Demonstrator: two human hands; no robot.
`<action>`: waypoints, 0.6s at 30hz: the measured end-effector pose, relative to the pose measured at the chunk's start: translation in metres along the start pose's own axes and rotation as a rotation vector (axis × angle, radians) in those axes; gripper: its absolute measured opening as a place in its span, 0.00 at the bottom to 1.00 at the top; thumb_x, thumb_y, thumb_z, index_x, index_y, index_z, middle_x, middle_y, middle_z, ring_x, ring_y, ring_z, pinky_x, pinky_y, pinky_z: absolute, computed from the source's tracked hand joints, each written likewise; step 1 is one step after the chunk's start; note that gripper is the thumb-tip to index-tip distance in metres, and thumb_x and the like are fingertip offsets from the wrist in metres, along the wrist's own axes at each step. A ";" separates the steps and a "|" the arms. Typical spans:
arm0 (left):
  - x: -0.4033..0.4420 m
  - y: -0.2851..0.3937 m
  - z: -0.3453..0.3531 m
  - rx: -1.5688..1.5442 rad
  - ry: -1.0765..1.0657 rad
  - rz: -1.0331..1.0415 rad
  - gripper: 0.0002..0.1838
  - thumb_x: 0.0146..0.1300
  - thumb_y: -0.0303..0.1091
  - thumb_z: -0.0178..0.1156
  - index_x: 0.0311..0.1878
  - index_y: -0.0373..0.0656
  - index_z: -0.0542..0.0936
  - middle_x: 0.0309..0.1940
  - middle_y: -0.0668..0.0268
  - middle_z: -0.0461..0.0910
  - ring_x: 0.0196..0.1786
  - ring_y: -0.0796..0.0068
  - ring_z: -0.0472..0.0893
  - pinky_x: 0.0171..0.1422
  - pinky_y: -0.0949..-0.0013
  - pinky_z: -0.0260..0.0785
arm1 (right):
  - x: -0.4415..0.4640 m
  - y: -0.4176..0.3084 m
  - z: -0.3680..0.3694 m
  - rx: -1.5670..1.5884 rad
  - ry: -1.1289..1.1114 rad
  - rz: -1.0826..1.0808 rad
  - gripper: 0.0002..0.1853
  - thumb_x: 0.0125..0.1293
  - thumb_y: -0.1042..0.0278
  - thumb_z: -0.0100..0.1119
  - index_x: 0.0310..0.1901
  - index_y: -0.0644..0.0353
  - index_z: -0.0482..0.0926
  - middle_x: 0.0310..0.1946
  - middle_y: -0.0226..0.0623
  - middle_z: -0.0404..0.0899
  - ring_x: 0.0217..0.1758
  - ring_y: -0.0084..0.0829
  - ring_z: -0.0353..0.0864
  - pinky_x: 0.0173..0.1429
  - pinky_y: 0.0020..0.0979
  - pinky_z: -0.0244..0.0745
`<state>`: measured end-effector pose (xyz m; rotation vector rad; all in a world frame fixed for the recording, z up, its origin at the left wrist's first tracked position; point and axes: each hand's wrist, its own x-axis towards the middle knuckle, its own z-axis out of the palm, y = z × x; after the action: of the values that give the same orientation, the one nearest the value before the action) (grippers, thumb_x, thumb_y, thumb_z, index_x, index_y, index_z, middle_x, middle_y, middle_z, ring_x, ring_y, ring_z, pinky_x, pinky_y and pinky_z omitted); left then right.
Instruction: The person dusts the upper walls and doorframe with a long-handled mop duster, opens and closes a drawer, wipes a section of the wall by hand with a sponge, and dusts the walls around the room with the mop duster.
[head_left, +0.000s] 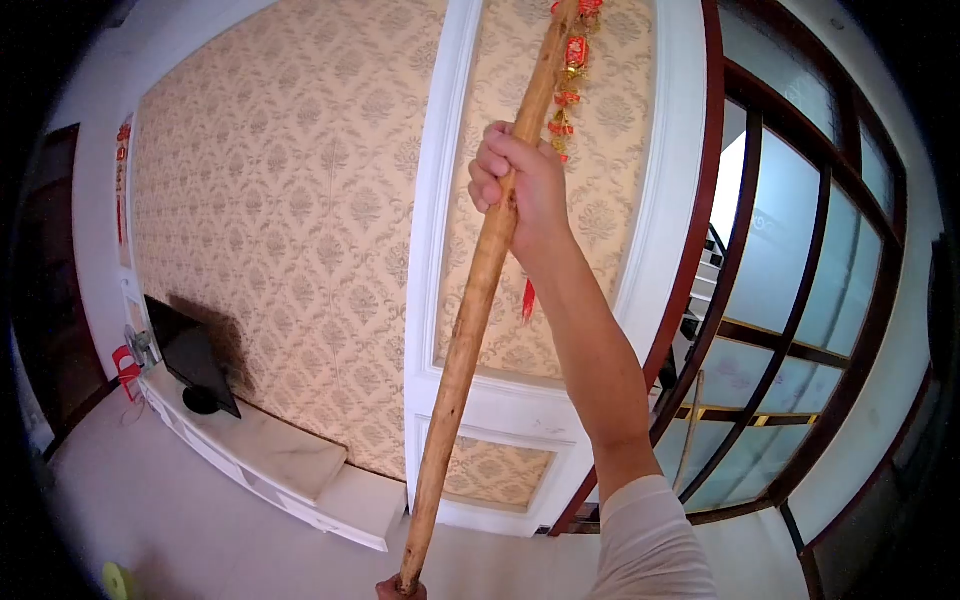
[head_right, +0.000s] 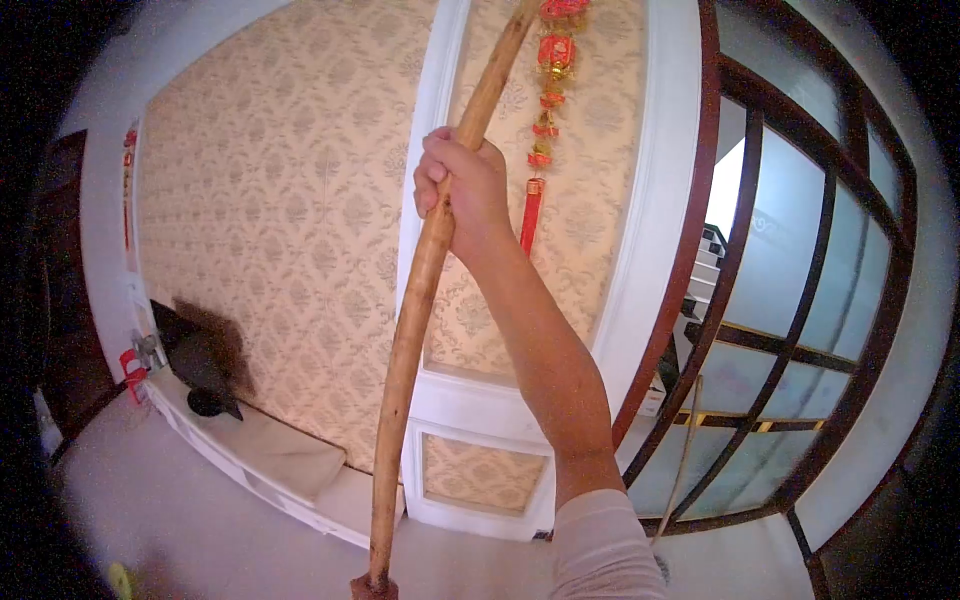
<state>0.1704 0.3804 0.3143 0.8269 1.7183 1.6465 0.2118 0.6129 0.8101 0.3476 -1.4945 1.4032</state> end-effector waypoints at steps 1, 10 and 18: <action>-0.001 0.004 -0.001 0.007 -0.006 0.026 0.05 0.53 0.25 0.58 0.24 0.35 0.74 0.15 0.71 0.67 0.21 0.81 0.62 0.22 0.70 0.57 | 0.004 0.002 0.003 -0.009 0.000 0.011 0.05 0.57 0.74 0.52 0.32 0.59 0.66 0.15 0.27 0.63 0.11 0.23 0.64 0.14 0.25 0.61; 0.000 0.016 -0.019 0.124 0.069 0.076 0.11 0.54 0.28 0.56 0.20 0.35 0.69 0.12 0.69 0.65 0.18 0.79 0.62 0.20 0.67 0.57 | 0.032 0.038 0.014 -0.030 -0.003 0.056 0.05 0.57 0.73 0.53 0.30 0.59 0.67 0.15 0.28 0.64 0.11 0.24 0.65 0.14 0.26 0.61; 0.009 0.036 -0.046 0.128 0.043 0.228 0.11 0.52 0.29 0.58 0.21 0.31 0.72 0.12 0.55 0.69 0.16 0.72 0.64 0.20 0.62 0.58 | 0.038 0.054 0.015 -0.122 0.097 0.015 0.04 0.57 0.73 0.53 0.30 0.59 0.67 0.16 0.29 0.65 0.11 0.25 0.65 0.14 0.27 0.62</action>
<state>0.1297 0.3603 0.3519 1.0906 1.8301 1.7250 0.1464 0.6309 0.8116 0.1903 -1.4978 1.3148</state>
